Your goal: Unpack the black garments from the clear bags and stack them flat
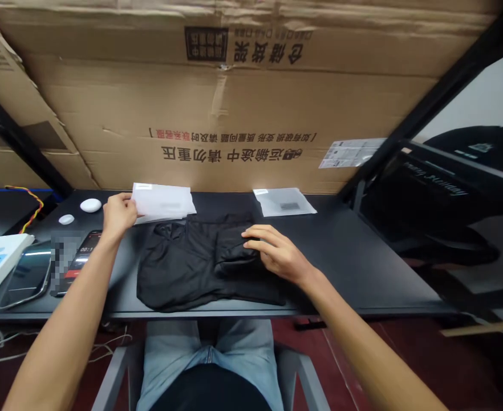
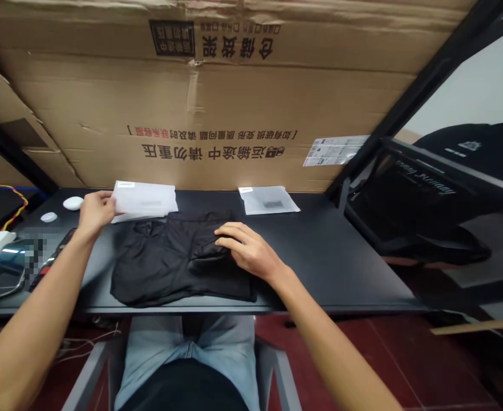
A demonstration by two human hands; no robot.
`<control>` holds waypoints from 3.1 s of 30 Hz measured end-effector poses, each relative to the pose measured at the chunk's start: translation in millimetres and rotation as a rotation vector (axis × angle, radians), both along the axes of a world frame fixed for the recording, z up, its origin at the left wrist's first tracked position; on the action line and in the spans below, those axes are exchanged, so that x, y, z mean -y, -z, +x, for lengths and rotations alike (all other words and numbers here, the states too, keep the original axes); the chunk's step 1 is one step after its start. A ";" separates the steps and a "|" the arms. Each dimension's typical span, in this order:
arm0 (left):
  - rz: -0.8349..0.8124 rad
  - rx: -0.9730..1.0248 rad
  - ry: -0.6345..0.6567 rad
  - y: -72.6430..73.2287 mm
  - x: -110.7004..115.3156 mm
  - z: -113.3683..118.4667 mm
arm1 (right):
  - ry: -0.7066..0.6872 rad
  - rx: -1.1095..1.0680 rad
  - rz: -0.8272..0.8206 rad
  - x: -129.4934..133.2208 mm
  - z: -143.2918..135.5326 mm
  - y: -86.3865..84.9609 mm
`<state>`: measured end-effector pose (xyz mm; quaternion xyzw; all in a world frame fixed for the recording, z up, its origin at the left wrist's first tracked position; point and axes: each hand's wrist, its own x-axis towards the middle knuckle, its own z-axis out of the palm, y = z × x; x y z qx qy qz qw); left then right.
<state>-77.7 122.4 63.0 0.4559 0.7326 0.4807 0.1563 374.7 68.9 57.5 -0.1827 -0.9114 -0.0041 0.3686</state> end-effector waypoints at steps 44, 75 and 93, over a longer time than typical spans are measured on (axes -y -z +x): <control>0.139 -0.400 0.574 6.0 106.2 197.3 | 0.249 0.069 -0.225 3.7 30.1 34.8; 0.014 -0.381 0.157 9.4 110.3 107.6 | 0.221 0.081 -0.292 0.9 30.7 39.4; 0.058 -0.666 0.544 13.3 74.0 47.9 | 0.461 0.091 -0.410 -27.3 7.6 21.8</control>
